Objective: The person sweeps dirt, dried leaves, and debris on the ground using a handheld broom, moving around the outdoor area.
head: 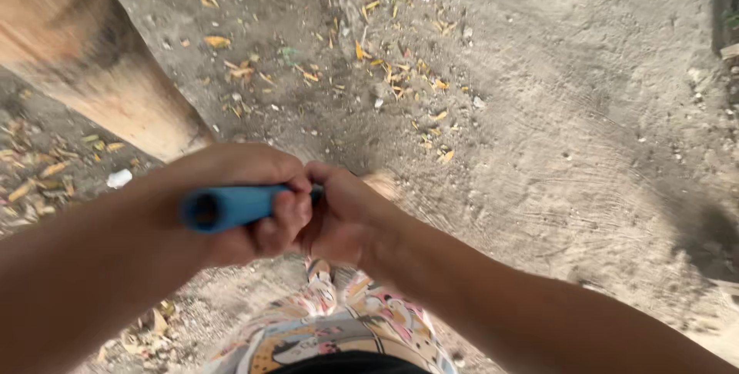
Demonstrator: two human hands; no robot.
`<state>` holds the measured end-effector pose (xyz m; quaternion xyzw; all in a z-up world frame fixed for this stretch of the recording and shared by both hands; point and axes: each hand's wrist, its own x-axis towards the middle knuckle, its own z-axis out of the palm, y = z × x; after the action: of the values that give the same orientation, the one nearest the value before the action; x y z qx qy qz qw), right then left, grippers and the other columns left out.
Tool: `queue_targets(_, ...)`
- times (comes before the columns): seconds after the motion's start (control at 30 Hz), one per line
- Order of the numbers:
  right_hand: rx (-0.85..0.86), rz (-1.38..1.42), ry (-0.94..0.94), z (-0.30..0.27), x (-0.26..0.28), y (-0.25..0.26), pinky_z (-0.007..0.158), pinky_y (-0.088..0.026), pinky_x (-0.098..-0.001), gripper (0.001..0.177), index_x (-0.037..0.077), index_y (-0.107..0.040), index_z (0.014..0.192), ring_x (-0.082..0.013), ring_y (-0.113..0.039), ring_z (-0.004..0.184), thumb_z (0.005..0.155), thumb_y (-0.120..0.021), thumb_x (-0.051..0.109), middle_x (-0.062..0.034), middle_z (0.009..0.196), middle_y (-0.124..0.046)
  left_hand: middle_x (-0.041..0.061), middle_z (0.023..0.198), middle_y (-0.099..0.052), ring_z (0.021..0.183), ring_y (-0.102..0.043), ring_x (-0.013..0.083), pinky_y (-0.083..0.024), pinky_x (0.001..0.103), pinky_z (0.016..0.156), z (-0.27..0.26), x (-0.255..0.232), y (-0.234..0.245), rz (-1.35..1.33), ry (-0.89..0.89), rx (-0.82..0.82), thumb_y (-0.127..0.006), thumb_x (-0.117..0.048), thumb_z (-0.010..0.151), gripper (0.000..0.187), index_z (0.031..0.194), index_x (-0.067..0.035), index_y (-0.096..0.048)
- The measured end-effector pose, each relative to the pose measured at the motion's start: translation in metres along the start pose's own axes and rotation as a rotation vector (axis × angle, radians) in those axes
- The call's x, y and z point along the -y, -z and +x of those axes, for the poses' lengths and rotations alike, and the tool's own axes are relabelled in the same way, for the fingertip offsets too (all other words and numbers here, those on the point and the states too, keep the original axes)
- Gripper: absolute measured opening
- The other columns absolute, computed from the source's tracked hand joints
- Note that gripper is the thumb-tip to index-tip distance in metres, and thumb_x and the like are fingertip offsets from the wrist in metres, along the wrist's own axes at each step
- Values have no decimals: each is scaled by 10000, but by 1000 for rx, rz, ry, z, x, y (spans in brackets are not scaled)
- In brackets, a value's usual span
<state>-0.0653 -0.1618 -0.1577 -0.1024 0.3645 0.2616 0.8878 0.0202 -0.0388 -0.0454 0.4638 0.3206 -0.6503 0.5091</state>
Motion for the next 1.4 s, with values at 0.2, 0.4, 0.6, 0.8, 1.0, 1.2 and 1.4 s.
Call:
queue_targets(0.2,826,172,-269,45,34,5,633,-630,-259,326,-29,-585,1053,-188,-693,739,1140,-432,245,-91,924,-673,123,563,-526,412,-482,220,-381,360,366,11,9,-35,224,-394,-371,-530,-76,877,147,809,54,-537)
queue_targets(0.4,114,-305,135,-45,45,1,660,-583,-345,307,58,-624,947,-207,-658,733,977,-519,345,-87,825,-670,90,563,-491,442,-488,209,-401,391,380,-8,29,-95,92,-435,-159,-550,-42,855,35,850,-57,-519)
queue_targets(0.6,70,1,236,-139,69,70,461,-565,-324,314,62,-569,834,-173,-618,499,1010,-556,322,-47,627,-608,72,574,-506,451,-477,176,-384,338,395,40,28,-153,151,-152,180,-548,-46,884,43,857,-57,-517)
queue_targets(0.8,-351,199,372,-182,132,156,356,-511,-221,303,25,-590,823,-122,-572,400,1011,-517,250,-30,561,-583,54,584,-520,460,-466,144,-368,285,411,162,29,-248,56,113,383,-545,-50,913,58,864,-58,-514)
queue_targets(1.0,-16,-117,252,-101,176,153,303,-414,-290,319,143,-494,663,-149,-497,331,949,-510,282,5,448,-494,52,569,-493,439,-451,150,-367,298,411,159,-10,-227,-108,-162,215,-512,-94,917,82,839,-67,-510)
queue_targets(1.2,56,-293,9,-107,190,103,404,-483,-268,352,66,-591,775,-155,-529,403,945,-505,363,-47,545,-564,95,660,-505,490,-479,196,-412,374,425,83,0,-267,51,-379,-215,-523,-99,948,66,986,-72,-476)
queue_targets(1.4,55,-159,137,-189,178,72,340,-451,-240,335,101,-623,844,-99,-544,408,1004,-536,382,9,602,-601,116,735,-503,544,-506,211,-448,397,460,59,-4,-295,181,-226,-114,-514,-47,960,217,1120,-147,-407)
